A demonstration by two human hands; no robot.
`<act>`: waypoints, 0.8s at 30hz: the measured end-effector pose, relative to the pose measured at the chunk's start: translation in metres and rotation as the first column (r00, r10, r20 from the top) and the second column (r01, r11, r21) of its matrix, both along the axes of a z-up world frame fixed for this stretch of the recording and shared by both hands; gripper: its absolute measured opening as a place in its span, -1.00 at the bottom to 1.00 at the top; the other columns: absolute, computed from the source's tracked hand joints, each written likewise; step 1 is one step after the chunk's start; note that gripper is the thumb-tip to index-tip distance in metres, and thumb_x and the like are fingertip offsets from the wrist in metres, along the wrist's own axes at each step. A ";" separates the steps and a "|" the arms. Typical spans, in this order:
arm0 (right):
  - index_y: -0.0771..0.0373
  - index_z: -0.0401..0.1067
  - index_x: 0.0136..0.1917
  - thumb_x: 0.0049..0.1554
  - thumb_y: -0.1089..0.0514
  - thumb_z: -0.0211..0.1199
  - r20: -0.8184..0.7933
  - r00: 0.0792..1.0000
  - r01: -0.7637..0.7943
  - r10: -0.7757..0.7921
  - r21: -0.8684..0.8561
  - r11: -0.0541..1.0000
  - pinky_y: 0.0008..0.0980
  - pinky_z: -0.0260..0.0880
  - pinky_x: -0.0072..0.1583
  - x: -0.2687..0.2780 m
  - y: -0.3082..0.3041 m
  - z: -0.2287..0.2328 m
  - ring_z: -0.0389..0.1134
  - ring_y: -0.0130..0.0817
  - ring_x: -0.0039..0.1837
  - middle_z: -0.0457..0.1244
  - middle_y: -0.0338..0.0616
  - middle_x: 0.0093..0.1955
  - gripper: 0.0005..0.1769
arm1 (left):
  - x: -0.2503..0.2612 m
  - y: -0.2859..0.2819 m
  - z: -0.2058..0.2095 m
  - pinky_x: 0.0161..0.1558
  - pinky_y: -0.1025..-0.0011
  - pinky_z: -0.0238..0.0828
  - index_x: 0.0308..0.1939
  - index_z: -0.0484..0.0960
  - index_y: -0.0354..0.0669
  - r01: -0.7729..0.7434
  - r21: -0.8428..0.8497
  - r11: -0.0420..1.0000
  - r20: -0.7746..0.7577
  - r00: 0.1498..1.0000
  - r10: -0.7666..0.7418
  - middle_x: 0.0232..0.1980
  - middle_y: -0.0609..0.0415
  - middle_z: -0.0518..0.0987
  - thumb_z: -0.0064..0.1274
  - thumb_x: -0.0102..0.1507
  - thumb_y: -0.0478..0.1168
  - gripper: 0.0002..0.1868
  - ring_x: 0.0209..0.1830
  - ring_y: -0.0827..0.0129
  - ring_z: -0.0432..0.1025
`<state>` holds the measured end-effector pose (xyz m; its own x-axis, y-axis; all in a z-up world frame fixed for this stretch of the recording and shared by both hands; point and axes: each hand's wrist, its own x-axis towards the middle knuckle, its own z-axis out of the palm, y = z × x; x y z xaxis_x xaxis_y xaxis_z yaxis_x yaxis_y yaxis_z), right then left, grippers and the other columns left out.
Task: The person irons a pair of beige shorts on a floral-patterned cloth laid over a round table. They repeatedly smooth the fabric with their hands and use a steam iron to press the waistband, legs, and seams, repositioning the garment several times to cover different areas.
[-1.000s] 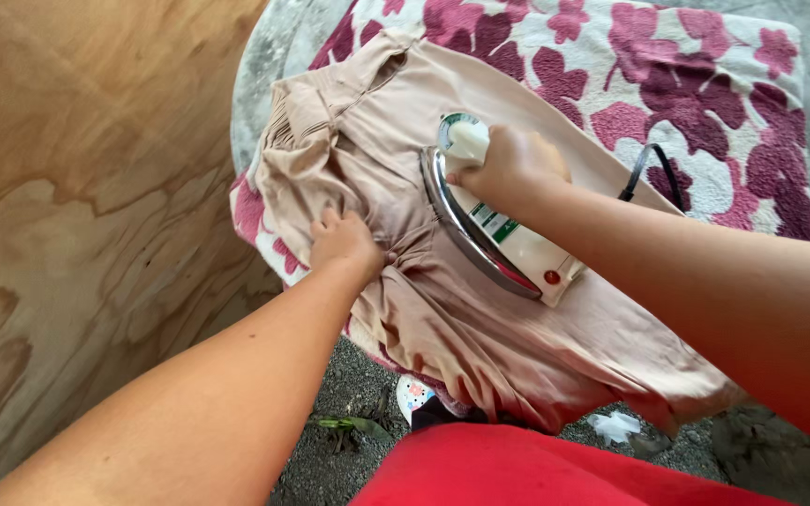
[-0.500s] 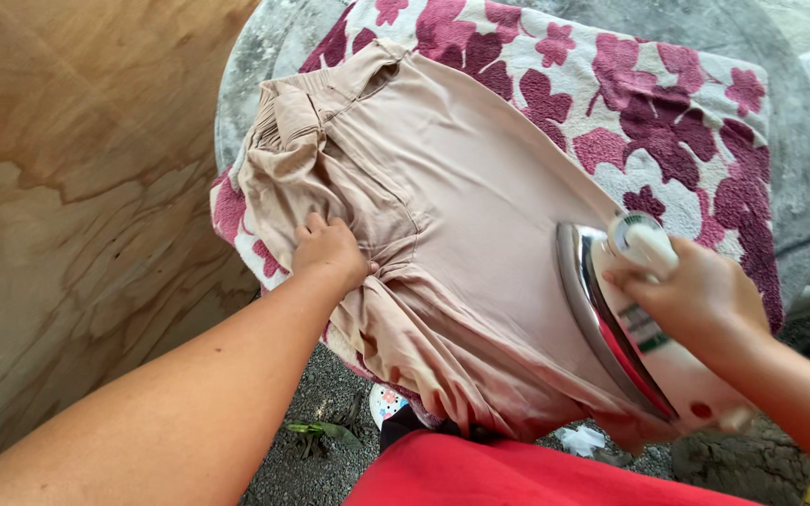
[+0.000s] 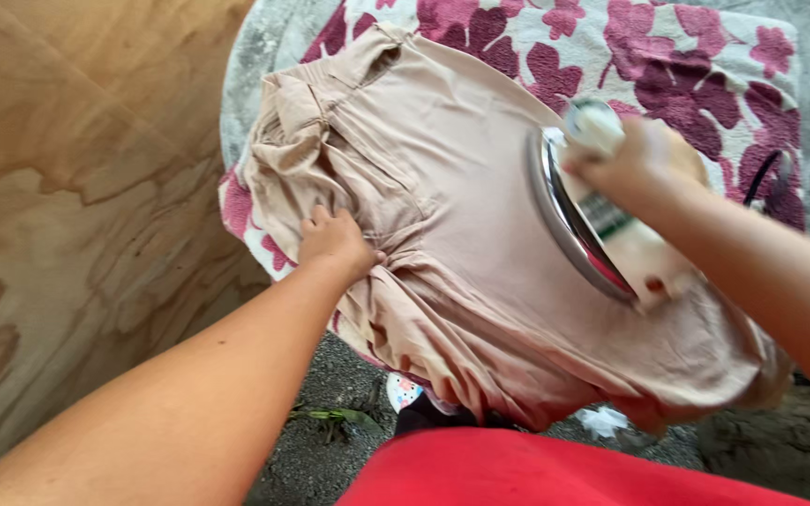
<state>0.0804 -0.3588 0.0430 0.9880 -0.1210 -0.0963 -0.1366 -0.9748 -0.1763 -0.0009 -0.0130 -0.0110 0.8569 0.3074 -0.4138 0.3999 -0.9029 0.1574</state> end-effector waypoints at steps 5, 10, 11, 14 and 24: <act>0.11 0.54 0.23 0.03 -0.47 0.41 0.030 0.997 0.079 -0.076 -0.136 0.988 -0.08 0.48 -0.06 -0.095 -0.086 -0.003 0.49 -0.03 -0.04 0.44 0.04 -0.06 -0.25 | 0.005 0.000 0.005 0.42 0.23 0.17 0.37 0.37 -0.18 -0.018 -0.006 1.000 -0.064 0.998 0.017 0.52 -0.05 0.15 0.48 -0.01 0.21 0.02 0.52 0.04 0.07; 0.18 0.56 0.17 0.12 -0.49 0.32 0.020 0.999 0.033 -0.030 -0.155 0.987 -0.12 0.50 -0.07 -0.076 -0.083 -0.007 0.51 -0.07 -0.10 0.44 0.06 -0.12 -0.27 | 0.001 -0.004 0.007 0.42 0.23 0.16 0.35 0.41 -0.18 -0.042 -0.010 0.999 -0.061 0.997 0.042 0.53 -0.03 0.14 0.48 0.00 0.20 -0.01 0.52 0.04 0.05; 0.24 0.56 0.13 0.19 -0.51 0.28 0.020 1.000 0.015 -0.012 -0.155 0.988 -0.12 0.50 -0.08 -0.055 -0.076 -0.008 0.52 -0.06 -0.12 0.44 0.09 -0.14 -0.25 | 0.004 -0.003 0.007 0.42 0.23 0.16 0.35 0.41 -0.17 -0.049 -0.007 0.999 -0.069 0.996 0.048 0.53 -0.03 0.14 0.47 0.00 0.19 -0.02 0.52 0.04 0.05; 0.28 0.56 0.10 0.07 -0.48 0.32 0.083 0.994 -0.056 0.065 -0.113 0.992 -0.06 0.47 -0.10 0.018 -0.047 -0.021 0.48 -0.01 -0.12 0.41 0.11 -0.12 -0.23 | 0.004 -0.004 0.003 0.43 0.22 0.14 0.36 0.39 -0.15 -0.058 0.009 0.998 -0.049 0.997 0.059 0.54 -0.04 0.11 0.47 0.01 0.18 -0.02 0.53 0.03 0.03; 0.33 0.54 0.10 -0.05 -0.43 0.49 0.072 0.983 -0.170 0.170 -0.013 0.985 -0.07 0.48 -0.03 0.090 0.003 -0.018 0.49 0.00 -0.07 0.42 0.14 -0.08 -0.18 | -0.005 -0.003 -0.003 0.40 0.22 0.13 0.31 0.38 -0.26 -0.023 0.013 1.000 0.070 0.997 0.022 0.47 -0.15 0.17 0.47 0.03 0.14 -0.05 0.46 -0.07 0.10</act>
<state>0.1703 -0.3562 0.0253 0.9985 0.0490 -0.0229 0.0443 -0.9839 -0.1733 -0.0058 -0.0160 -0.0140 0.8764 0.3324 -0.3485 0.4087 -0.8960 0.1733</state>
